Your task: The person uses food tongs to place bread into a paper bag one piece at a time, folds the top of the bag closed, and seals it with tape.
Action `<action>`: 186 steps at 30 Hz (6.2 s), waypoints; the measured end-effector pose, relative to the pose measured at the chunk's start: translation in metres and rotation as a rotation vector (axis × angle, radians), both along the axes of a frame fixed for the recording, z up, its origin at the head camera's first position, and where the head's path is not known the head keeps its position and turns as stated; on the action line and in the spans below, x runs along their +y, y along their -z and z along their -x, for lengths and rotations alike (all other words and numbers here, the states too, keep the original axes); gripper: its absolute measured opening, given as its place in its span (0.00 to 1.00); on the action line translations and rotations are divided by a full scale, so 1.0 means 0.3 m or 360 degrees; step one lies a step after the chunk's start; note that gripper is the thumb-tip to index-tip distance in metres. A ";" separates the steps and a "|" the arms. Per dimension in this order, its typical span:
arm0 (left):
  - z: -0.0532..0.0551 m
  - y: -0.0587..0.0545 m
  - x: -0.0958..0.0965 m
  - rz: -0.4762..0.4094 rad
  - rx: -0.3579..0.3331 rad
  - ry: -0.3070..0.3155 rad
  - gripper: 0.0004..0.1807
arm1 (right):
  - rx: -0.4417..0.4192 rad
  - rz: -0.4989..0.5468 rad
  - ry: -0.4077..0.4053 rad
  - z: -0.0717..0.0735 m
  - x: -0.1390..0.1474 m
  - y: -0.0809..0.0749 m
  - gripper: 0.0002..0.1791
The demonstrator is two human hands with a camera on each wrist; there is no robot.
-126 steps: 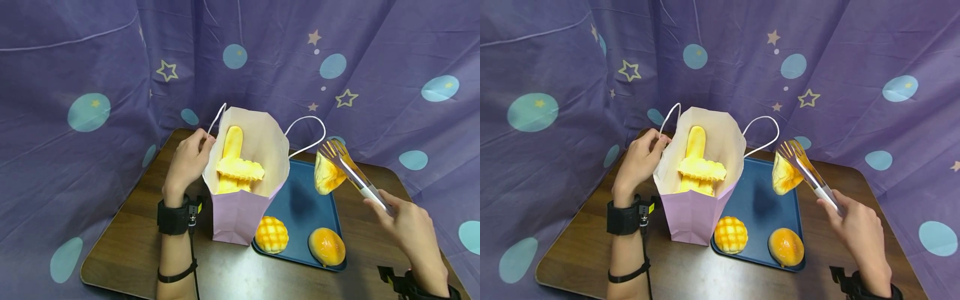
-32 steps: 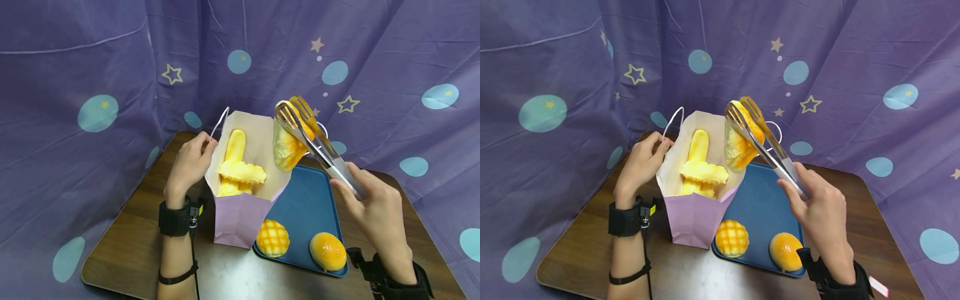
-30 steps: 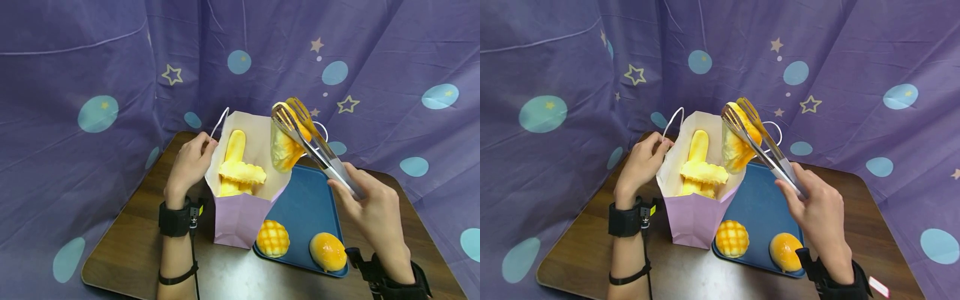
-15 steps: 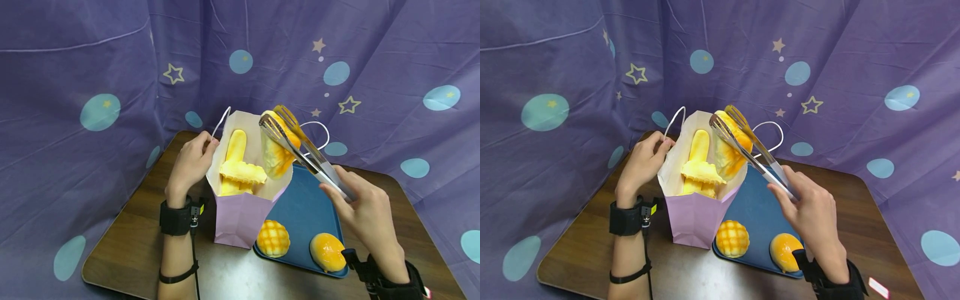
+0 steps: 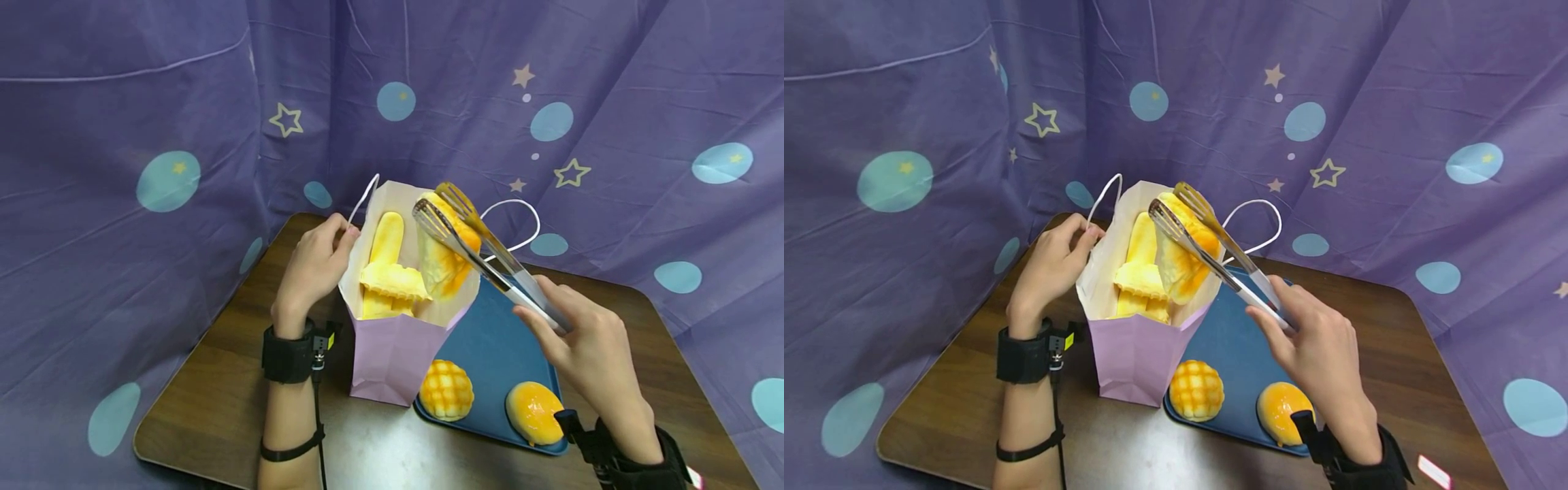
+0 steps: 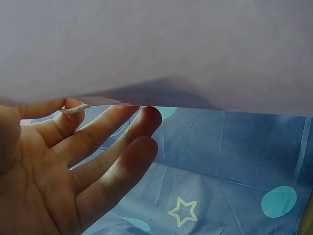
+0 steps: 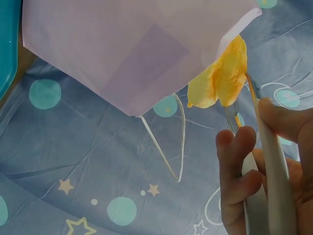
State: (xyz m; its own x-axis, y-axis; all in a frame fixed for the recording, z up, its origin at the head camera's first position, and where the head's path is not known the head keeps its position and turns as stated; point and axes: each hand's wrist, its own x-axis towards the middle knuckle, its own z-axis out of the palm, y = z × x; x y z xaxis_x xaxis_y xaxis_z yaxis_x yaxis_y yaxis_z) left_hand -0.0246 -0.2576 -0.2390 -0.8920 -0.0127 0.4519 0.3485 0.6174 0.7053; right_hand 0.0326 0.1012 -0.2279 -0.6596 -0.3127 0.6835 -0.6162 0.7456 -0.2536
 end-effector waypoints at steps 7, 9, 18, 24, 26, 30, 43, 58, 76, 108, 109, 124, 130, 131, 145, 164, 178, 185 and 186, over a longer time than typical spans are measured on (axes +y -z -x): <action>-0.001 0.001 -0.003 0.0002 0.0007 0.0011 0.12 | 0.0016 -0.0015 -0.0017 0.005 -0.004 0.004 0.27; -0.001 0.001 -0.004 0.0002 0.0005 0.0010 0.11 | 0.0014 -0.0022 -0.0016 0.004 -0.005 0.005 0.27; 0.001 0.002 -0.004 0.0014 0.0004 0.0007 0.12 | -0.0007 -0.0093 -0.0014 0.002 -0.008 0.009 0.31; 0.000 -0.001 -0.004 0.0017 -0.0011 0.0005 0.12 | 0.0015 -0.0033 -0.0012 0.004 -0.001 0.010 0.32; -0.001 -0.002 -0.002 0.0017 -0.0017 0.0007 0.12 | 0.0014 -0.0021 0.0003 0.003 0.005 0.009 0.31; -0.001 -0.001 0.000 0.0012 -0.0014 0.0005 0.11 | 0.0012 -0.0006 0.0035 0.001 0.024 0.008 0.31; 0.001 -0.005 0.002 0.0018 -0.0031 0.0004 0.12 | 0.0009 0.0061 0.0106 -0.021 0.093 0.009 0.30; 0.001 0.004 0.001 0.0029 -0.0024 -0.0012 0.12 | -0.0014 0.0142 0.0216 -0.051 0.169 0.029 0.28; 0.012 0.003 0.013 0.0042 -0.0032 -0.0002 0.12 | -0.0098 0.0211 0.0470 -0.114 0.296 0.103 0.29; 0.016 -0.006 -0.003 0.0059 -0.0035 -0.0061 0.15 | -0.0557 -0.0127 0.0481 -0.113 0.351 0.229 0.34; 0.016 -0.005 -0.001 0.0061 -0.0035 -0.0059 0.15 | -0.0591 -0.0150 0.0480 -0.114 0.350 0.235 0.35; 0.021 0.012 0.016 0.0095 -0.0008 -0.0045 0.14 | -0.0976 -0.0404 0.0447 -0.141 0.330 0.302 0.36; 0.022 0.020 0.017 0.0068 -0.0018 -0.0032 0.13 | -0.1100 -0.0494 0.0433 -0.155 0.325 0.324 0.37; 0.022 0.021 0.017 0.0066 -0.0021 -0.0032 0.13 | -0.1113 -0.0503 0.0426 -0.157 0.325 0.328 0.37; 0.021 0.023 0.019 0.0049 -0.0014 -0.0015 0.14 | -0.1186 -0.0523 0.0363 -0.156 0.320 0.361 0.35; 0.032 0.010 0.014 0.0065 -0.0011 -0.0032 0.15 | -0.1265 -0.0530 0.0267 -0.138 0.314 0.364 0.33; 0.032 0.005 0.017 0.0060 -0.0022 -0.0036 0.14 | -0.1365 -0.0535 0.0158 -0.135 0.319 0.373 0.29; 0.031 0.005 0.015 0.0054 -0.0032 -0.0036 0.14 | -0.1310 -0.0516 0.0112 -0.137 0.321 0.380 0.27; 0.031 0.006 0.015 0.0053 -0.0033 -0.0038 0.14 | -0.1310 -0.0517 0.0112 -0.136 0.321 0.381 0.26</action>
